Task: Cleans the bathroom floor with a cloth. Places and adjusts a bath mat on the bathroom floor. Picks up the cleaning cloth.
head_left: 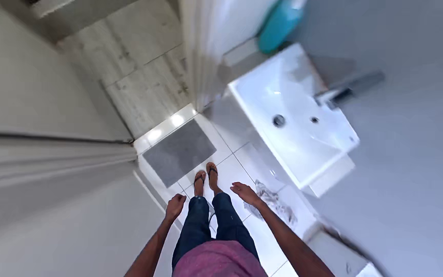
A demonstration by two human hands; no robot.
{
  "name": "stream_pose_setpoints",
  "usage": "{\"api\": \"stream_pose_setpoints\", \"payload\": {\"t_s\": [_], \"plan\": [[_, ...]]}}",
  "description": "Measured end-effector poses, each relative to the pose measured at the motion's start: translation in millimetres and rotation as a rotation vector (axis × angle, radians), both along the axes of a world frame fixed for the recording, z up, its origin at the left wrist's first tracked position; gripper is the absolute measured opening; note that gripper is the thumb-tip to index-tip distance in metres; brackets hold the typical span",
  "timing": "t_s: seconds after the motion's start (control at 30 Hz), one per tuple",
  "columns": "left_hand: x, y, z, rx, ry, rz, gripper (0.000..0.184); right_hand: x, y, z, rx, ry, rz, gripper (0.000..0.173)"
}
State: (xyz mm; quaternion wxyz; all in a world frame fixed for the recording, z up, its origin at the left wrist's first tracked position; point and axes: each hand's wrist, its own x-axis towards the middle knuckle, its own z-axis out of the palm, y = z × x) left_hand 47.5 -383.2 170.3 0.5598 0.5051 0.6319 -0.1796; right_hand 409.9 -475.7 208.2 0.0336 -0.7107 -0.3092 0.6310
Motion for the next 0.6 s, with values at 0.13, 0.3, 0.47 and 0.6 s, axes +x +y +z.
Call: {"api": "stream_pose_setpoints", "payload": {"t_s": [0.13, 0.3, 0.47, 0.6], "plan": [[42.8, 62.1, 25.9, 0.086, -0.005, -0.365, 0.046, -1.9, -73.0, 30.7, 0.06, -0.018, -0.244, 0.057], [96.1, 104.1, 52.2, 0.207, 0.014, -0.584, 0.044, 8.3, -217.4, 58.3, 0.003, -0.225, -0.618, 0.056], [157.4, 87.1, 67.6, 0.211, 0.031, -0.873, 0.041, -23.2, -359.0, 76.2, -0.226, -0.379, -1.145, 0.055], [215.9, 26.4, 81.1, 0.135, 0.04, -1.116, 0.041, -91.8, -438.4, 39.4, -0.343, -0.404, -1.492, 0.05]]}}
